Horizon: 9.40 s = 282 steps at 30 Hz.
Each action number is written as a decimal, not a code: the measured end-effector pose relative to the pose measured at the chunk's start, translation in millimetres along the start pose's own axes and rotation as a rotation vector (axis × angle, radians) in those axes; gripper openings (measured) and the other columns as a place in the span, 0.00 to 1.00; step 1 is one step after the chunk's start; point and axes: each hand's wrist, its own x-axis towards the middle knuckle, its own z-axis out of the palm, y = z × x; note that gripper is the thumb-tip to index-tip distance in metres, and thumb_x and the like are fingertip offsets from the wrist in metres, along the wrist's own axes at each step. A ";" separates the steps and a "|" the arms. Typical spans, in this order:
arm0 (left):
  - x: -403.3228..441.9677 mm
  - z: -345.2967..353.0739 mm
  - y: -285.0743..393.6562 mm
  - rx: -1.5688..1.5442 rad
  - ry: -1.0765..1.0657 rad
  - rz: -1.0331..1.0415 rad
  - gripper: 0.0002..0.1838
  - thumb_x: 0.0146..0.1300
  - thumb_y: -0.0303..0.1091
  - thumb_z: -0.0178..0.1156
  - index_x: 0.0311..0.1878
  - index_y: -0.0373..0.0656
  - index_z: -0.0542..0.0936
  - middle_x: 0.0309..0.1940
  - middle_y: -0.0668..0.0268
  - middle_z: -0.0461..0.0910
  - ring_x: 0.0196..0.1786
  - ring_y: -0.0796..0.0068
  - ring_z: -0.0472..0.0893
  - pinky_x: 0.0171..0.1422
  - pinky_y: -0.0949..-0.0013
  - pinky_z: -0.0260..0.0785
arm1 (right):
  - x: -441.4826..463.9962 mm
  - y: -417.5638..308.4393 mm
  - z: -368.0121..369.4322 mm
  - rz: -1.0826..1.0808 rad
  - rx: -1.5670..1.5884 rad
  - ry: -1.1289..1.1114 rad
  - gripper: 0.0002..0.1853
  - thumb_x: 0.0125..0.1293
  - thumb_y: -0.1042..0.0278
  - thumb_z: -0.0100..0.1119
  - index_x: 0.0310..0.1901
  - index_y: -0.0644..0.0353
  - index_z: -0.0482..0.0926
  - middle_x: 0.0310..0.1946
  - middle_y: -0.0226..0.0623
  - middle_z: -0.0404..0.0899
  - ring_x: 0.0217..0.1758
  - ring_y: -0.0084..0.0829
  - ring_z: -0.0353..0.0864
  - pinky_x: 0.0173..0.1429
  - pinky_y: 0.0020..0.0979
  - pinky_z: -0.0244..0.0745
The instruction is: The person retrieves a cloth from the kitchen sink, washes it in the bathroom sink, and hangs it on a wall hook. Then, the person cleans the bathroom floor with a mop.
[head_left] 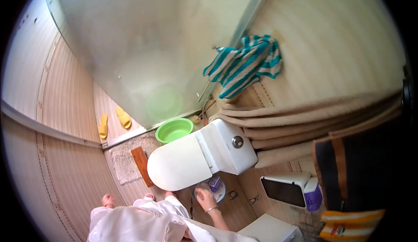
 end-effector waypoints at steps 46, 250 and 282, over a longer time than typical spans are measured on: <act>-520.9 -41.0 92.5 -0.033 -0.266 2.213 0.08 0.44 0.29 0.55 0.30 0.44 0.71 0.26 0.67 0.70 0.30 0.67 0.74 0.35 0.68 0.66 | -696.5 146.8 212.9 0.828 0.154 0.620 0.13 0.49 0.66 0.58 0.38 0.55 0.78 0.23 0.35 0.79 0.25 0.25 0.78 0.34 0.28 0.73; -1318.2 188.7 -551.4 -0.578 -1.694 1.748 0.09 0.38 0.31 0.62 0.23 0.42 0.72 0.20 0.62 0.73 0.27 0.61 0.74 0.31 0.66 0.64 | -1310.5 488.4 -8.9 0.762 2.751 -0.026 0.08 0.54 0.72 0.57 0.26 0.60 0.66 0.15 0.29 0.66 0.18 0.25 0.68 0.25 0.22 0.70; -811.7 -61.2 -345.8 -1.288 -0.433 1.279 0.08 0.49 0.33 0.55 0.23 0.45 0.66 0.12 0.73 0.62 0.19 0.80 0.63 0.44 0.64 0.63 | -717.4 101.5 148.9 1.276 1.927 -0.495 0.08 0.57 0.71 0.50 0.24 0.67 0.70 0.23 0.40 0.75 0.30 0.35 0.77 0.35 0.36 0.79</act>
